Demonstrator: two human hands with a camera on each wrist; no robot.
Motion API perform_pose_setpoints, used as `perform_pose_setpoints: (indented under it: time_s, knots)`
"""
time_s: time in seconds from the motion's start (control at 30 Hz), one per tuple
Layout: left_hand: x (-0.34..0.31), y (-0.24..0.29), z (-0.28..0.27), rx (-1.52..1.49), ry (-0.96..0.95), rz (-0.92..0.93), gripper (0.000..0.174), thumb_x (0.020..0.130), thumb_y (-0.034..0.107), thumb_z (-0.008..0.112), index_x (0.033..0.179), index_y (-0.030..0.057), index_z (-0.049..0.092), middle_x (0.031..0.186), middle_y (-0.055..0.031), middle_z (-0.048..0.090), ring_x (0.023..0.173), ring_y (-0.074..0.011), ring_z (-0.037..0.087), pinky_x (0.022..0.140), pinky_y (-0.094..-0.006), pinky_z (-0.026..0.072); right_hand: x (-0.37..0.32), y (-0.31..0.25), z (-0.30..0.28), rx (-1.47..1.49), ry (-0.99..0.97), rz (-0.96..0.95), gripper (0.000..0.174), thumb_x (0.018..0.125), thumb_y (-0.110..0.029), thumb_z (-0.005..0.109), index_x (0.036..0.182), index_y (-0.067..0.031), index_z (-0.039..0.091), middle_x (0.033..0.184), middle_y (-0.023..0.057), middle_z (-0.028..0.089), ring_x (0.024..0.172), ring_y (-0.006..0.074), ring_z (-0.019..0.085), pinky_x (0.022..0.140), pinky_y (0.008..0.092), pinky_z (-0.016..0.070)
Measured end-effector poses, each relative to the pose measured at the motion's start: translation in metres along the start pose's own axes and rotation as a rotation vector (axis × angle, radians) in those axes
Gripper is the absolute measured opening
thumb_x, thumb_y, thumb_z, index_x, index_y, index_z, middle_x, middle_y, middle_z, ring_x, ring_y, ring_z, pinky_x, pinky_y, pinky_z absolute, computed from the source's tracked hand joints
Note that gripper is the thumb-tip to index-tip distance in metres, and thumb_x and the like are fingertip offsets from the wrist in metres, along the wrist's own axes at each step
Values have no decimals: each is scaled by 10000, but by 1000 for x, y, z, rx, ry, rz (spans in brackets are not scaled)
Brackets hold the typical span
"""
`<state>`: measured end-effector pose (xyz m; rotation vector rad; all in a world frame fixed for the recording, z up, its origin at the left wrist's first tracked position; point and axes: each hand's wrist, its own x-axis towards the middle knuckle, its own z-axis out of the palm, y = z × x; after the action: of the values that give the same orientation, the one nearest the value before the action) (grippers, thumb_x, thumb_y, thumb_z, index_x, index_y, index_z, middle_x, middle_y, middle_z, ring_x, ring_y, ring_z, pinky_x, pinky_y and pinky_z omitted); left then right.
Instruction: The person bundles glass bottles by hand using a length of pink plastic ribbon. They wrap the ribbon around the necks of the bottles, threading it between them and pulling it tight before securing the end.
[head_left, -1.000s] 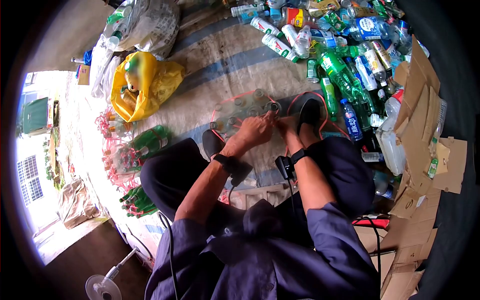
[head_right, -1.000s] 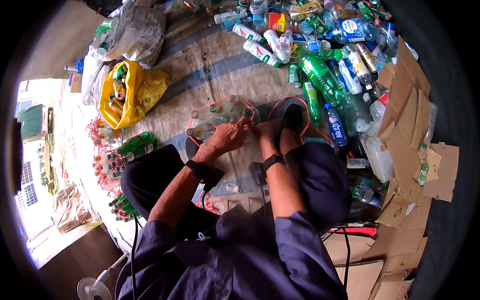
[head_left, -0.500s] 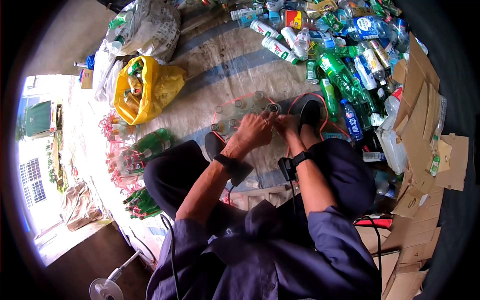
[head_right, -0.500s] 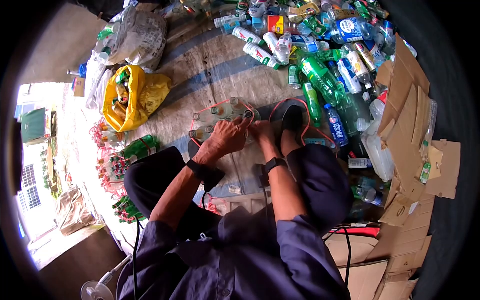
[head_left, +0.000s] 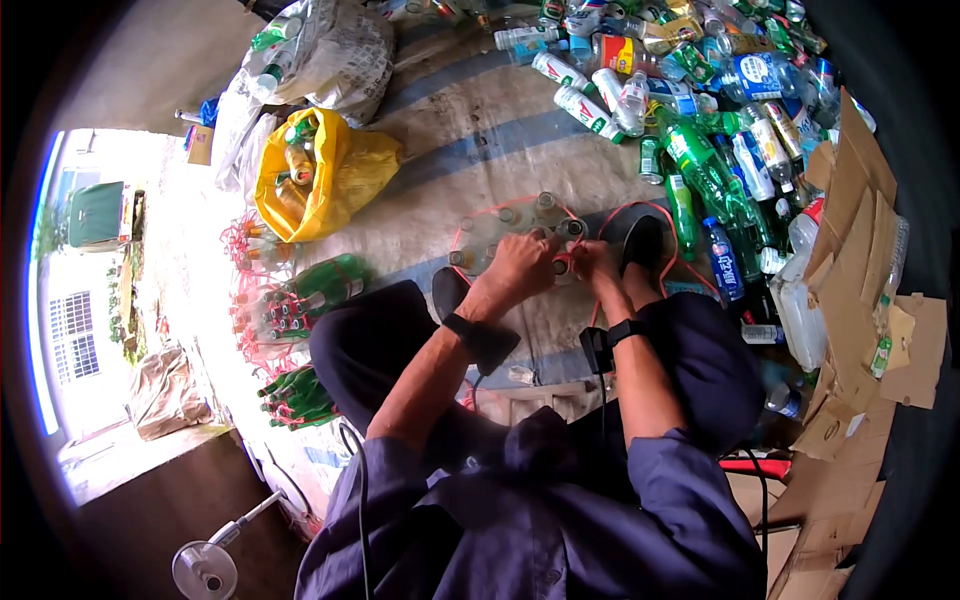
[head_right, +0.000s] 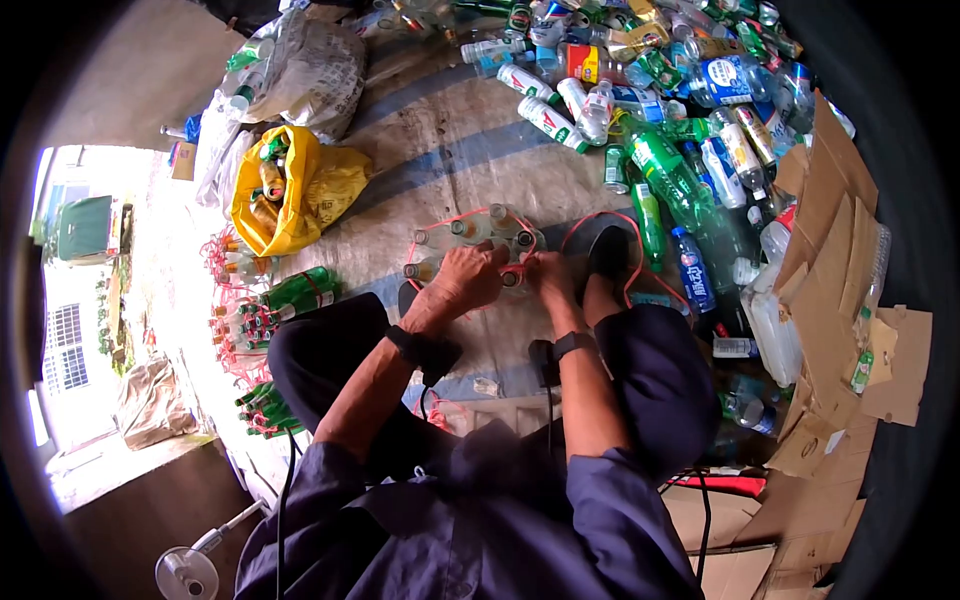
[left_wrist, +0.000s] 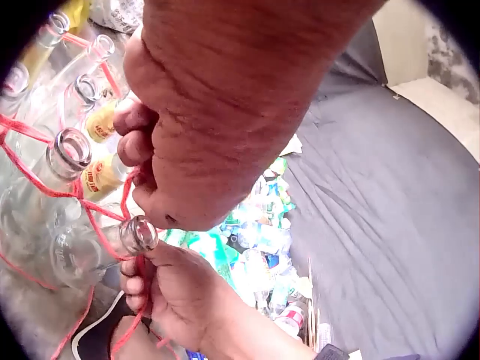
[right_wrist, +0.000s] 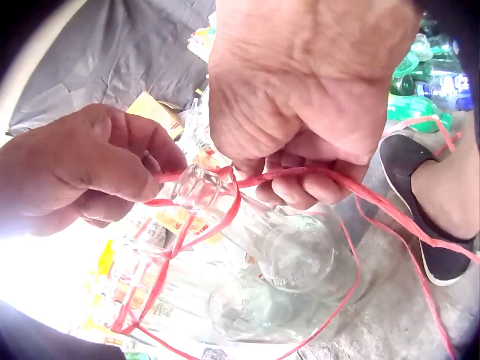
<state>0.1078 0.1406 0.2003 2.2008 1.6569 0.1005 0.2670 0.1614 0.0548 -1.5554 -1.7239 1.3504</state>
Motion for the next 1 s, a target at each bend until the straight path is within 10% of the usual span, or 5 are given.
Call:
perform_pose_setpoints:
  time_s: [0.43, 1.0]
  knots:
    - [-20, -16, -1, 5, 125, -159, 131, 794, 105, 531, 885, 85, 622, 941, -179, 634, 777, -397, 651, 656, -504, 525, -7, -7, 4, 48, 214, -324, 194, 855, -84, 529, 774, 43, 650, 720, 278, 590, 661, 365, 669, 557, 411, 466]
    - [6, -47, 11, -107, 258, -137, 91, 820, 102, 533, 844, 37, 593, 842, -197, 642, 739, -391, 654, 619, -493, 518, -15, -13, -6, 78, 109, -34, 198, 756, -108, 556, 807, 19, 698, 708, 220, 650, 661, 302, 665, 585, 384, 474]
